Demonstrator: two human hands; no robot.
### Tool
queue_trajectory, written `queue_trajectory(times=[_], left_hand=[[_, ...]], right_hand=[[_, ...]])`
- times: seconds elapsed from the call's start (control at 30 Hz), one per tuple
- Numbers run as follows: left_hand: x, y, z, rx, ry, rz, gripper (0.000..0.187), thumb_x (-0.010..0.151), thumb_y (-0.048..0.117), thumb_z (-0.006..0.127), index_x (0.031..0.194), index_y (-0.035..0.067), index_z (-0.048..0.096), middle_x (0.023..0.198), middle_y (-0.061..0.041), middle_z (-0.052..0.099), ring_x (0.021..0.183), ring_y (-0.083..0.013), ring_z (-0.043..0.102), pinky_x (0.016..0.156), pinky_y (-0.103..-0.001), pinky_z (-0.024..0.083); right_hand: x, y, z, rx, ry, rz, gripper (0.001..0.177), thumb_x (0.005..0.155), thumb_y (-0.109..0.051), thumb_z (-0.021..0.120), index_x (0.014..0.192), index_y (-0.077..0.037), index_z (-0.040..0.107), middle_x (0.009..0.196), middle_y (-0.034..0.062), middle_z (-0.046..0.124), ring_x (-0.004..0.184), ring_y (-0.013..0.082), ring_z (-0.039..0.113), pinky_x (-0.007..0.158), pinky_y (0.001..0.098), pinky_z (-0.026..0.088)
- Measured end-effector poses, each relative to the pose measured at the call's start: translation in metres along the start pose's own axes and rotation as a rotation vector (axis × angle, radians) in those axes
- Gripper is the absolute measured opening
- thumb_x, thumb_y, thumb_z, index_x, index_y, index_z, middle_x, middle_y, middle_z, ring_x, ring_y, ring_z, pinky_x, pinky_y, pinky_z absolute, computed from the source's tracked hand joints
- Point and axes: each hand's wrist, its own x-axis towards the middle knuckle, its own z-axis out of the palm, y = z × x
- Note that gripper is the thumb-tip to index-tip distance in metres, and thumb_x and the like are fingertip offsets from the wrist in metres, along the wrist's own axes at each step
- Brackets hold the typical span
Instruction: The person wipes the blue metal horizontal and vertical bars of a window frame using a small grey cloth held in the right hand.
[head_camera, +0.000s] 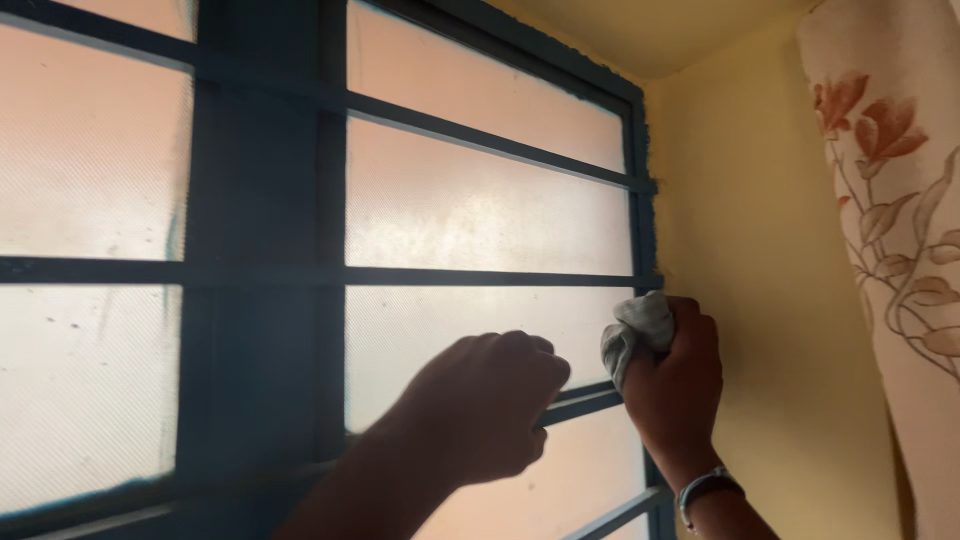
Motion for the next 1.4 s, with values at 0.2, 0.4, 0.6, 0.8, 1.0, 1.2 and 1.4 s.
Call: queue_trajectory(times=[0.2,0.4,0.6,0.8,1.0,1.2,1.4], left_hand=[[0.001,-0.004,0.001,0.028,-0.037,0.01,0.013,0.078,0.005,0.07,0.091,0.003,0.068,0.094,-0.01,0.071,0.086,-0.0267,0.072,0.079,-0.04,0.058],[-0.006,0.0,0.002,0.151,0.016,0.079,0.008,0.08,0.012,0.069,0.087,0.008,0.069,0.089,-0.009,0.071,0.079,-0.0274,0.071,0.067,-0.042,0.055],[-0.015,0.021,-0.025,0.218,-0.166,0.016,0.018,0.086,0.02,0.064,0.074,0.007,0.068,0.075,-0.009,0.069,0.069,-0.0262,0.072,0.059,-0.038,0.055],[-0.042,0.016,-0.035,0.22,0.235,0.046,0.023,0.087,0.021,0.065,0.072,0.004,0.07,0.072,-0.012,0.068,0.069,-0.0257,0.068,0.062,-0.041,0.054],[-0.073,-0.007,-0.065,0.397,0.822,0.244,0.013,0.081,0.014,0.069,0.087,0.003,0.072,0.095,-0.016,0.068,0.09,-0.028,0.066,0.08,-0.042,0.052],[-0.131,-0.032,-0.127,0.791,0.768,-0.095,0.021,0.077,0.017,0.075,0.094,0.006,0.069,0.094,-0.013,0.061,0.086,-0.0252,0.059,0.079,-0.046,0.046],[-0.159,-0.039,-0.14,0.682,0.646,-0.164,0.02,0.084,0.021,0.076,0.086,0.005,0.065,0.075,-0.008,0.056,0.07,-0.0211,0.053,0.06,-0.04,0.039]], right_hand=[[-0.012,-0.026,0.007,0.169,-0.066,-0.188,0.024,0.084,-0.008,0.073,0.107,-0.014,0.068,0.104,0.0063,0.069,0.096,0.0227,0.071,0.083,0.0375,0.058],[-0.002,-0.037,0.011,0.118,0.053,0.132,0.026,0.087,-0.015,0.078,0.109,-0.011,0.066,0.104,0.0087,0.067,0.091,0.0244,0.068,0.078,0.0383,0.056],[-0.018,-0.066,0.007,0.228,-0.014,-0.169,0.032,0.082,-0.018,0.079,0.109,-0.01,0.065,0.101,0.0074,0.067,0.093,0.0235,0.068,0.078,0.0388,0.055],[-0.004,-0.084,-0.001,0.114,-0.035,0.025,0.023,0.088,-0.005,0.068,0.11,-0.007,0.063,0.103,0.0098,0.065,0.091,0.0256,0.069,0.076,0.04,0.056],[-0.021,-0.122,-0.004,0.231,-0.203,-0.195,0.026,0.088,-0.01,0.071,0.112,-0.009,0.061,0.103,0.0092,0.065,0.094,0.0226,0.07,0.073,0.038,0.059],[-0.03,-0.161,0.011,0.19,0.007,-0.032,0.03,0.084,-0.013,0.075,0.111,-0.009,0.062,0.106,0.0119,0.064,0.092,0.0259,0.068,0.074,0.0392,0.059],[-0.041,-0.193,0.014,0.266,-0.112,-0.235,0.031,0.085,-0.014,0.074,0.114,-0.009,0.062,0.106,0.0118,0.065,0.095,0.0225,0.07,0.076,0.0362,0.061]])
